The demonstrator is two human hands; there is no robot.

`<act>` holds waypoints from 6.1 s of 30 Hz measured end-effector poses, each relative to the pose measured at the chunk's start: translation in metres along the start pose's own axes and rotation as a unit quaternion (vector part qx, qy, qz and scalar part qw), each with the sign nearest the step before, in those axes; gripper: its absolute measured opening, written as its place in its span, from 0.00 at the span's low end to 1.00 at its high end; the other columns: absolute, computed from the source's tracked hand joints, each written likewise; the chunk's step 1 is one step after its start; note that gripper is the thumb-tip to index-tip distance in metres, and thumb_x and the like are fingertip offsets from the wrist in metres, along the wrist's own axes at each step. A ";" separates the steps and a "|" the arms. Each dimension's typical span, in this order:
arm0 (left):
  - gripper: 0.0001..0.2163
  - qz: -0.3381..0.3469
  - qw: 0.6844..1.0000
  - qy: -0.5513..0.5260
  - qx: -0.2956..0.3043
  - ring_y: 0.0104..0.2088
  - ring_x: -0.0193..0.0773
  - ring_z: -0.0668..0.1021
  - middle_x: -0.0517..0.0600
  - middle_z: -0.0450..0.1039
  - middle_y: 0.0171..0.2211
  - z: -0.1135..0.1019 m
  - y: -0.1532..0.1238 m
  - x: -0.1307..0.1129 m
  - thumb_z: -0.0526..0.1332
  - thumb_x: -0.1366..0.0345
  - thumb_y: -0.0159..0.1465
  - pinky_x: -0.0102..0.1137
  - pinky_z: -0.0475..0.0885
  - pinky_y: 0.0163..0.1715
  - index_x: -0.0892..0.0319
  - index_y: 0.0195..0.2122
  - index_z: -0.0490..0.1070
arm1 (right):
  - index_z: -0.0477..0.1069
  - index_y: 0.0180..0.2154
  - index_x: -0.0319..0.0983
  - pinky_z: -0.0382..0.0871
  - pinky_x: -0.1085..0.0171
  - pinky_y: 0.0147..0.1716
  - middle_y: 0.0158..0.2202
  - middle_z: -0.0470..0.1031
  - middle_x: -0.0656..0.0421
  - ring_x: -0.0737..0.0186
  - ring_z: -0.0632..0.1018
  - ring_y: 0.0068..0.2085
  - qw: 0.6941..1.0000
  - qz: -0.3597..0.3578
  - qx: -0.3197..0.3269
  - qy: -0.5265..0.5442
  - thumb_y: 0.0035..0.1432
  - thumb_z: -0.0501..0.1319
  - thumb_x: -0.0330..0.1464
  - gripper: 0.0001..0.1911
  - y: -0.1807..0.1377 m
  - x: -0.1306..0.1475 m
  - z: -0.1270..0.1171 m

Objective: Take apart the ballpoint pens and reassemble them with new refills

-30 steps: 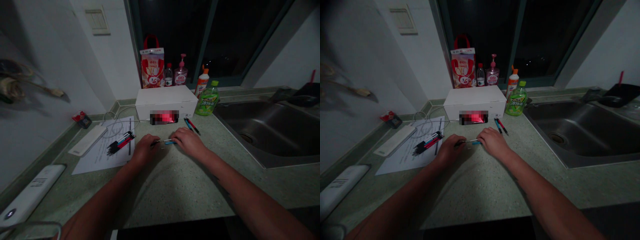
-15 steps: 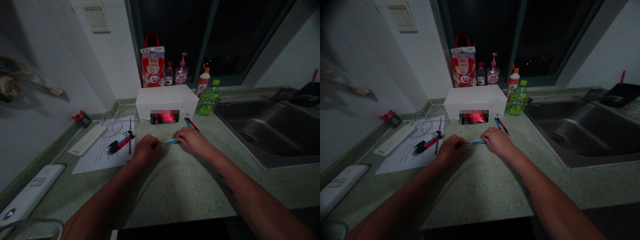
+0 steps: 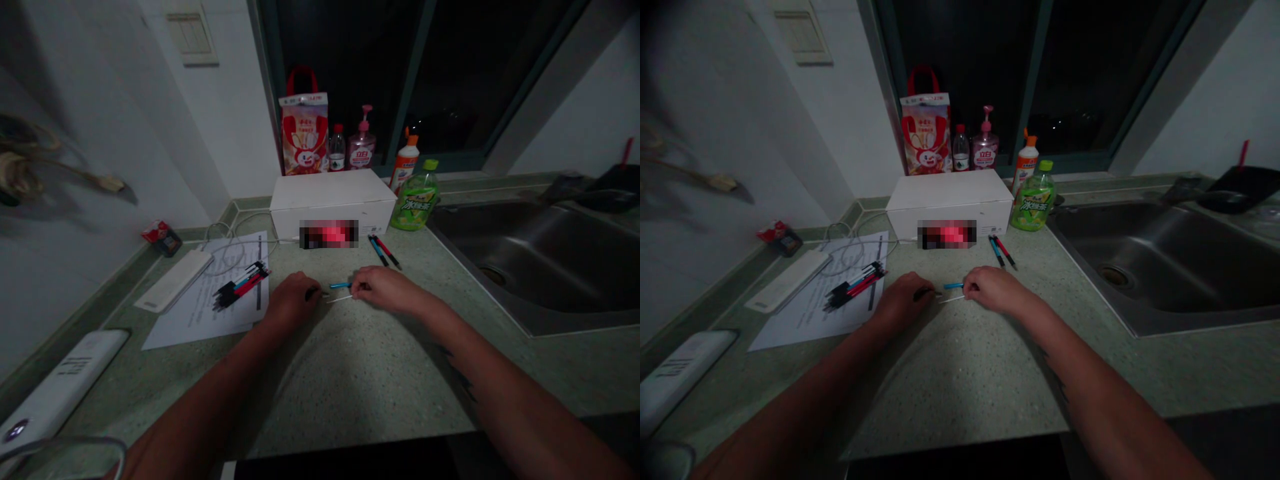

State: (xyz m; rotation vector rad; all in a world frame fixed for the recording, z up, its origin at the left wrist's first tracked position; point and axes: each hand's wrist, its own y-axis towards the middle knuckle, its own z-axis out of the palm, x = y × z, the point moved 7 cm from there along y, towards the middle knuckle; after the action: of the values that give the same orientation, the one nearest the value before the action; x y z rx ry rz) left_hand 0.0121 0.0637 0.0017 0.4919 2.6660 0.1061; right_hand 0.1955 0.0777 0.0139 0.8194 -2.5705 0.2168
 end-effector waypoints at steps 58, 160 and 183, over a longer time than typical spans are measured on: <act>0.07 -0.081 0.949 -0.286 -0.105 0.36 0.39 0.79 0.50 0.80 0.36 -0.013 -0.007 0.001 0.64 0.63 0.61 0.34 0.73 0.40 0.57 0.38 0.80 | 0.75 0.35 0.37 0.65 0.66 0.35 0.33 0.77 0.58 0.63 0.76 0.35 0.979 -0.007 -0.113 0.170 0.71 0.59 0.30 0.10 0.008 0.018 0.012; 0.11 -0.091 0.924 -0.367 -0.065 0.35 0.42 0.81 0.51 0.81 0.34 -0.004 -0.007 0.002 0.64 0.57 0.58 0.34 0.73 0.37 0.59 0.36 0.77 | 0.74 0.43 0.40 0.64 0.66 0.34 0.37 0.77 0.61 0.62 0.76 0.37 0.979 -0.014 -0.180 0.097 0.60 0.70 0.29 0.10 0.001 0.029 0.001; 0.08 -0.098 0.928 -0.354 -0.066 0.36 0.40 0.81 0.51 0.81 0.35 -0.010 -0.007 -0.001 0.64 0.62 0.60 0.33 0.74 0.39 0.59 0.36 0.78 | 0.75 0.43 0.40 0.64 0.66 0.37 0.39 0.78 0.59 0.62 0.77 0.39 0.985 -0.022 -0.150 0.082 0.66 0.66 0.30 0.04 0.002 0.031 0.002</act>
State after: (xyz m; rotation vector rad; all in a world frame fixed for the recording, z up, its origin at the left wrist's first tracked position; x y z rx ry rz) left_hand 0.0066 0.0568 0.0098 0.1660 1.9639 0.0371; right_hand 0.1714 0.0626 0.0261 0.7132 -2.3516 -0.1106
